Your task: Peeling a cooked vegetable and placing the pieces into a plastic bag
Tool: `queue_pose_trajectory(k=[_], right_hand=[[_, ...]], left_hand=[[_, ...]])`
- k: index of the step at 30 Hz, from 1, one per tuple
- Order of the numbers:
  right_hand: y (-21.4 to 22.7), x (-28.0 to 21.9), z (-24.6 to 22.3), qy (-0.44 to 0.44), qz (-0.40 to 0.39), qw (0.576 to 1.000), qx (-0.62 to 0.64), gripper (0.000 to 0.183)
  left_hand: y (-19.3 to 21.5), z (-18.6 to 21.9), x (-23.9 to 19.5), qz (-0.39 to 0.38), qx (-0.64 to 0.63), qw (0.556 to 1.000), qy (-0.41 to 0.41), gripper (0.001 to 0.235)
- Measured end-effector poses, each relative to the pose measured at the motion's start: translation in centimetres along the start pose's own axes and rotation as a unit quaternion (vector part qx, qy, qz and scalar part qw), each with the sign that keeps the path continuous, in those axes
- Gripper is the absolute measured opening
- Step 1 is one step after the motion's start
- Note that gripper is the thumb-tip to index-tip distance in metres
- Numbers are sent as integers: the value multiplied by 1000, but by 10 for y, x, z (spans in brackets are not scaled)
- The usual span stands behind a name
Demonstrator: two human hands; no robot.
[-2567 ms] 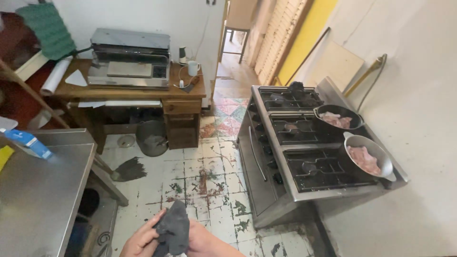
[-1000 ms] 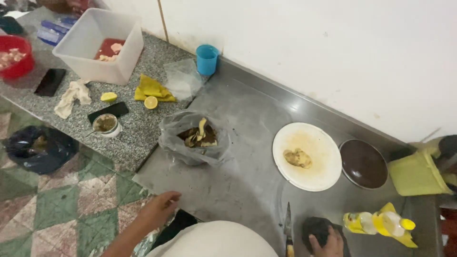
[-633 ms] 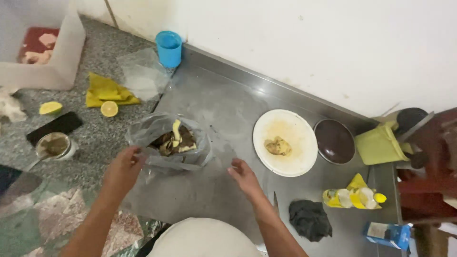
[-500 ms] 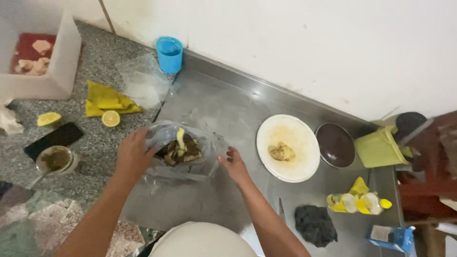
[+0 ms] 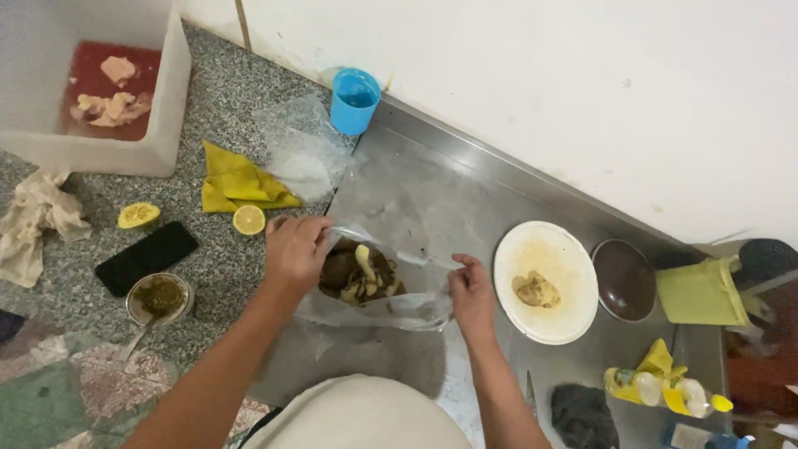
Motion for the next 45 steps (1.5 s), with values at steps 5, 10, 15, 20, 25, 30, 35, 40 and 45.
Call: queue_pose_trajectory(k=[5, 10, 15, 20, 25, 30, 35, 40, 45], right_hand=[[16, -15, -13, 5, 15, 999, 34, 30], [14, -20, -3, 1, -10, 993, -116, 34], [25, -35, -26, -30, -83, 979, -184, 50], [41, -64, -102, 42, -157, 951, -264, 49], [51, -148, -275, 310, -379, 862, 132, 48], [125, -207, -134, 429, -647, 531, 341, 25], [132, -208, -145, 396, -588, 585, 393, 29], [116, -191, -173, 357, -549, 609, 447, 35], [113, -187, -192, 317, -475, 655, 495, 42]], left_hand=[[40, 29, 9, -20, -1, 1000, -13, 13], [29, 96, -25, -78, -91, 968, -220, 26], [-24, 92, -84, -313, 135, 897, -282, 20], [-15, 101, -108, -397, 69, 860, -314, 8], [-51, 92, -158, -685, -31, 679, -265, 51], [-60, 89, -121, -423, 69, 851, -303, 18], [-66, 93, -115, -287, 102, 894, -330, 16], [-63, 118, -113, -351, 122, 867, -332, 12], [-101, 109, -139, -366, 165, 861, -312, 20]])
Point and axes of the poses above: each hand's wrist, its own x-axis towards the middle knuckle, its own y-axis out of the back of the hand, z = x × y, the point moved 9 cm from there along x, towards the middle knuckle, and after that the axes turned 2 degrees about -y, right-handed, at the moved point
